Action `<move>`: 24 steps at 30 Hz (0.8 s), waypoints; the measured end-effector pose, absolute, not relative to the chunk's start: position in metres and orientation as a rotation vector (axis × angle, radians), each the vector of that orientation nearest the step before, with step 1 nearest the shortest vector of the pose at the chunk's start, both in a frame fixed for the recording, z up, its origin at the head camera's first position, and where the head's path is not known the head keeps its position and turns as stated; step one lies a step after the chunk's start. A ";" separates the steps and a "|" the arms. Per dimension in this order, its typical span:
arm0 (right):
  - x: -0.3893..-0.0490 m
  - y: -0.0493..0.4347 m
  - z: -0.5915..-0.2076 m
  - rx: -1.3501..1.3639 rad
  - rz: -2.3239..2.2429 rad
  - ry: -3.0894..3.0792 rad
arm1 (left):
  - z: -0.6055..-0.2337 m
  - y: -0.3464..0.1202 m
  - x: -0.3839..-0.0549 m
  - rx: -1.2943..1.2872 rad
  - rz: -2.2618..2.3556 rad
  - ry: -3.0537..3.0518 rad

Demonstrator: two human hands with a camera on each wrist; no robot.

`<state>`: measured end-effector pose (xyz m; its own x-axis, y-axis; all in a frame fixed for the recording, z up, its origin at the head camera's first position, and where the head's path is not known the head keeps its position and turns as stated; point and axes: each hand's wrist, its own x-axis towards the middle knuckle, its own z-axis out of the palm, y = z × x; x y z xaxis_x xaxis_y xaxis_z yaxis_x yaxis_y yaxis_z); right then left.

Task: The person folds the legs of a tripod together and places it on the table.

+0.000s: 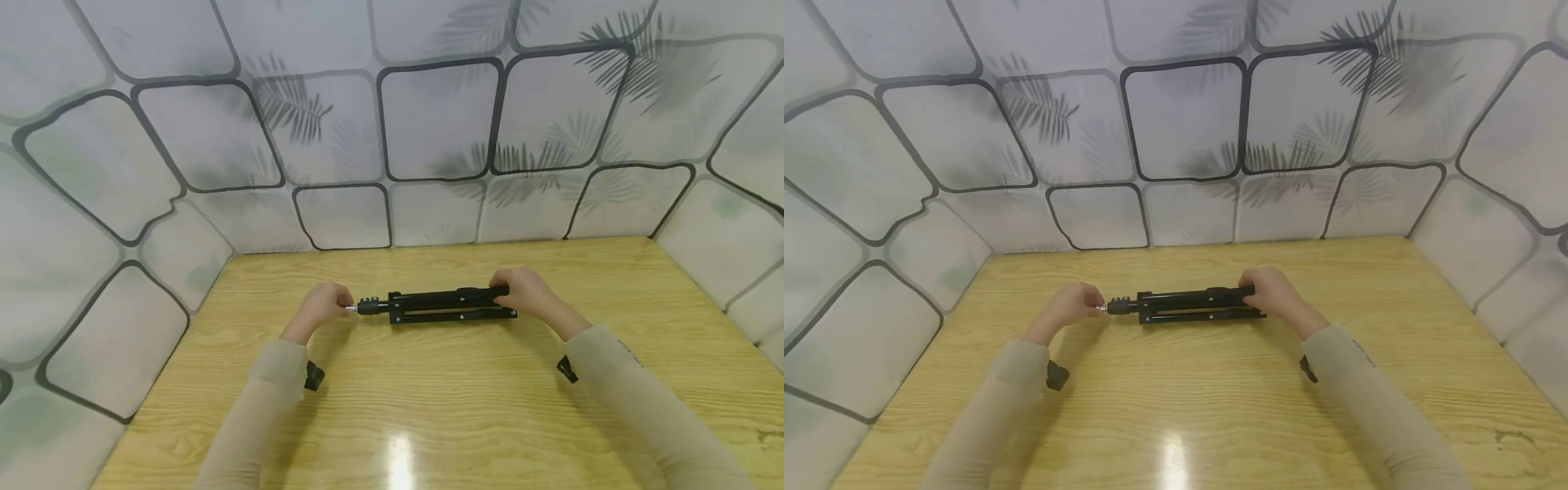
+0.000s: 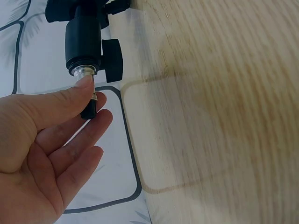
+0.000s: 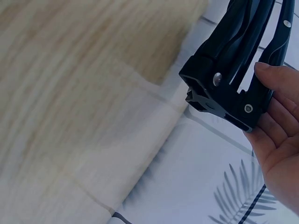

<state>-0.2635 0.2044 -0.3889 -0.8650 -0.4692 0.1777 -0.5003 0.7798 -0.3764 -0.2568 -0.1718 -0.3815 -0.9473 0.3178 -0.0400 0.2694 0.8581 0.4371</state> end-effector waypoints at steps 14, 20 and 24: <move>-0.256 0.200 -0.395 0.810 0.496 -2.875 | -0.393 -0.171 -0.253 0.367 0.631 2.934; -0.253 0.198 -0.397 0.816 0.441 -2.857 | -0.393 -0.170 -0.251 0.335 0.635 2.946; -0.248 0.202 -0.395 0.797 0.512 -2.870 | -0.389 -0.171 -0.249 0.396 0.622 2.956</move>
